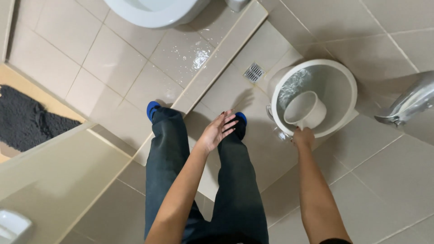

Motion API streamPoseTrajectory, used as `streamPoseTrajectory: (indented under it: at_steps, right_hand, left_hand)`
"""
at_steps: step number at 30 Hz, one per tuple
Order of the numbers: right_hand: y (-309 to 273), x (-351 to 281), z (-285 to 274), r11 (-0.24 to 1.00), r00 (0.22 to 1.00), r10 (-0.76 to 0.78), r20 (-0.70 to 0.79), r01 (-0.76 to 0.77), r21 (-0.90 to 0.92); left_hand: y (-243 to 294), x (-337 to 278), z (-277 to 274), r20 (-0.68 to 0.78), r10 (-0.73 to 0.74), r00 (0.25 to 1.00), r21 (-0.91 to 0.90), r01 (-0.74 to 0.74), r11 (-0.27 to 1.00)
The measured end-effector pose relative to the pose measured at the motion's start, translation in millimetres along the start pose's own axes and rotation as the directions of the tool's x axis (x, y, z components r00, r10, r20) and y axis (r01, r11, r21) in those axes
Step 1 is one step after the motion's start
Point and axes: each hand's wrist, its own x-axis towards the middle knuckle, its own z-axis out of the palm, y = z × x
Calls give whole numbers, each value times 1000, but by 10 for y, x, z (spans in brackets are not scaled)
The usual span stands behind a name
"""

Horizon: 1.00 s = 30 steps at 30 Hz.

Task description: The person scoops water from a bucket using a white plastic ladle and pours it onto the tiled floor near the toilet. They then use a handheld bidet sprayer to rinse the floor and the toilet bowl, directing the water stream across the tiles and into the bowl.

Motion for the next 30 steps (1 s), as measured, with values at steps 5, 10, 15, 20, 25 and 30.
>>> streamPoseTrajectory:
  at_steps: [5, 10, 15, 20, 25, 30]
  right_hand:
    - [26, 588, 475, 983, 1000, -3, -10, 1, -186]
    - [308, 1331, 966, 999, 999, -36, -37, 36, -14]
    - [-176, 1132, 779, 937, 986, 90, 142, -133, 324]
    - [578, 1498, 1179, 488, 950, -46, 308, -247, 837]
    - [535, 664, 962, 166, 922, -109, 372, -352, 921]
    - [237, -579, 355, 391, 974, -124, 188, -126, 912]
  left_hand:
    - [-424, 557, -378, -26, 86, 996, 373, -70, 925]
    - [-567, 794, -431, -79, 127, 989, 768, -21, 640]
    - [-765, 1011, -488, -123, 138, 983, 881, 44, 471]
    - [-971, 1137, -795, -28, 65, 998, 756, -21, 654]
    - [-866, 919, -829, -76, -8, 997, 725, 61, 687]
    - [-963, 809, -781, -25, 26, 999, 631, -5, 775]
